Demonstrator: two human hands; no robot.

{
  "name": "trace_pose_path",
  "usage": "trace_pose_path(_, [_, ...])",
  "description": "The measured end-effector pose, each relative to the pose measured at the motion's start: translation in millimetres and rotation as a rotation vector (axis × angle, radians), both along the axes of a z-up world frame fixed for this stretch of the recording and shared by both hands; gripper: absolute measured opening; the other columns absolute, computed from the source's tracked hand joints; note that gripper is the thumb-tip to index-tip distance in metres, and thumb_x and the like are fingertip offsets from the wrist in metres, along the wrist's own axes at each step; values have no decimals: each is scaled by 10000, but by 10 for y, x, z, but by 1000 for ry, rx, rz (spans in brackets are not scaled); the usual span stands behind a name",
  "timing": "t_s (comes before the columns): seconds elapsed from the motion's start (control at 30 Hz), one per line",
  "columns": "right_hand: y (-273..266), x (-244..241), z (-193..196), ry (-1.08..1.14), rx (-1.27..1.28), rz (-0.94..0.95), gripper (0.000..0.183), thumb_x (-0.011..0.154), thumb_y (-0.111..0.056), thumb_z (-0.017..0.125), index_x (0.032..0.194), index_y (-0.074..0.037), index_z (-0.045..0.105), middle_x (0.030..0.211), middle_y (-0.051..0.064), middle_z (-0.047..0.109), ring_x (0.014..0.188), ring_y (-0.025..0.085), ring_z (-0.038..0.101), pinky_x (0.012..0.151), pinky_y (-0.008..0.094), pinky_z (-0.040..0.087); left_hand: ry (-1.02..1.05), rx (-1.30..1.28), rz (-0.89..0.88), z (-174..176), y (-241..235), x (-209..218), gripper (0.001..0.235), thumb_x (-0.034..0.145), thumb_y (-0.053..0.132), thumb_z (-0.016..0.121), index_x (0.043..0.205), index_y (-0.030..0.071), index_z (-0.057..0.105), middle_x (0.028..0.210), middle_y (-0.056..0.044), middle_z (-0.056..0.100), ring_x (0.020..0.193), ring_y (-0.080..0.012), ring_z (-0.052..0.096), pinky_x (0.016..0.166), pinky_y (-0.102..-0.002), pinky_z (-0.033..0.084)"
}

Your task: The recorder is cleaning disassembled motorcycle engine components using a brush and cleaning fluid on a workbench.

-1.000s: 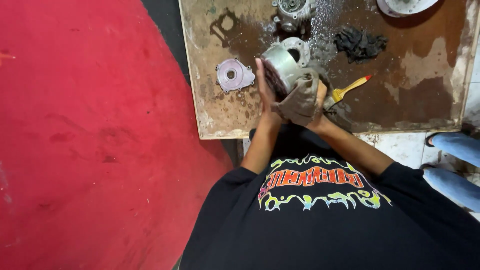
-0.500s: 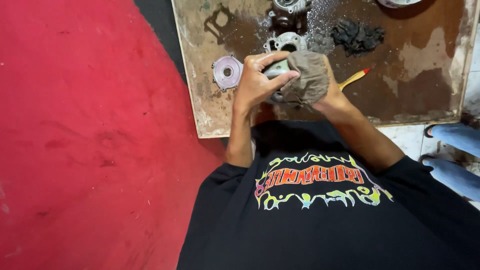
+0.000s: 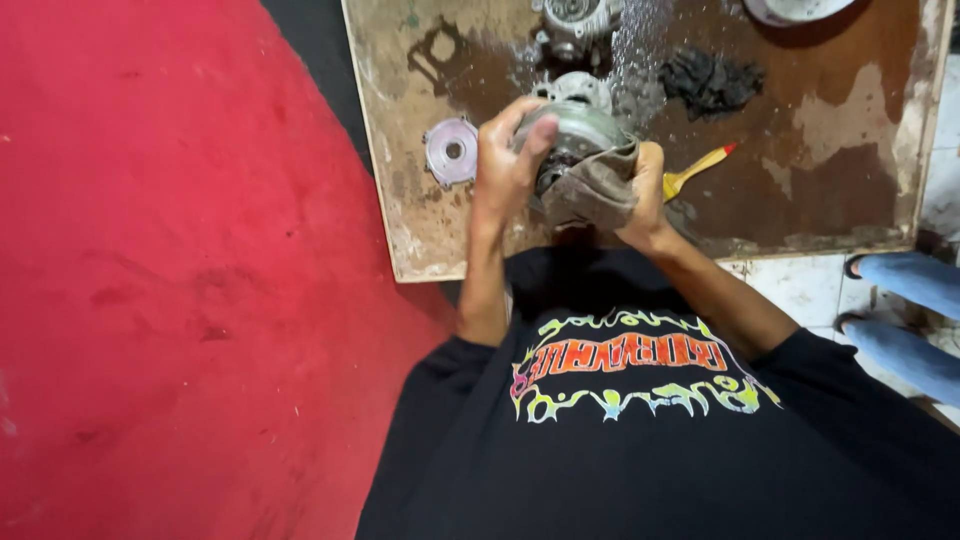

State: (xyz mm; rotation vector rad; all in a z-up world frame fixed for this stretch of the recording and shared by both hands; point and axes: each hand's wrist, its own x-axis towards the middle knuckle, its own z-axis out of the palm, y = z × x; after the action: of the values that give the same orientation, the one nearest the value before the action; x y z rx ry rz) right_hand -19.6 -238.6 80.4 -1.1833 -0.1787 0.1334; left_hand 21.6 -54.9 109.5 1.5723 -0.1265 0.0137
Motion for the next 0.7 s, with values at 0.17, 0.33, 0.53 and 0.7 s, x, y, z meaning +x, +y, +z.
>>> trace_pose_path(0.17, [-52, -38, 119, 221, 833, 347, 256, 1176, -35, 602, 943, 18, 692, 867, 54, 738, 741, 108, 707, 712, 246, 578, 28, 242, -407, 498, 114, 271, 451, 991, 376, 688, 1120, -54, 728, 1011, -95, 775, 942, -112, 683, 841, -284, 580])
trace_pose_path(0.33, [103, -24, 525, 334, 377, -29, 131, 972, -56, 599, 1023, 21, 692, 958, 64, 742, 842, 157, 725, 757, 314, 618, 76, 219, -389, 510, 1, 221, 583, 1023, 496, 523, 1124, -19, 777, 888, -87, 787, 871, -139, 707, 822, -314, 583])
trace_pose_path(0.53, [-62, -247, -938, -515, -575, -487, 116, 1068, -46, 616, 1158, 20, 583, 1181, 124, 574, 1084, 176, 619, 884, 343, 532, 524, -822, 131, -420, -400, -201, 622, 1062, 601, 436, 1144, 33, 676, 1009, -100, 732, 908, -244, 699, 861, -417, 554])
trace_pose_path(0.7, [0, -223, -759, 239, 428, -317, 235, 1085, -61, 482, 1313, -8, 479, 1177, 123, 604, 1041, 225, 624, 937, 378, 549, 525, -823, 345, -311, -415, -176, 664, 1024, 672, 448, 1199, 61, 638, 1051, -97, 705, 931, -234, 696, 875, -408, 566])
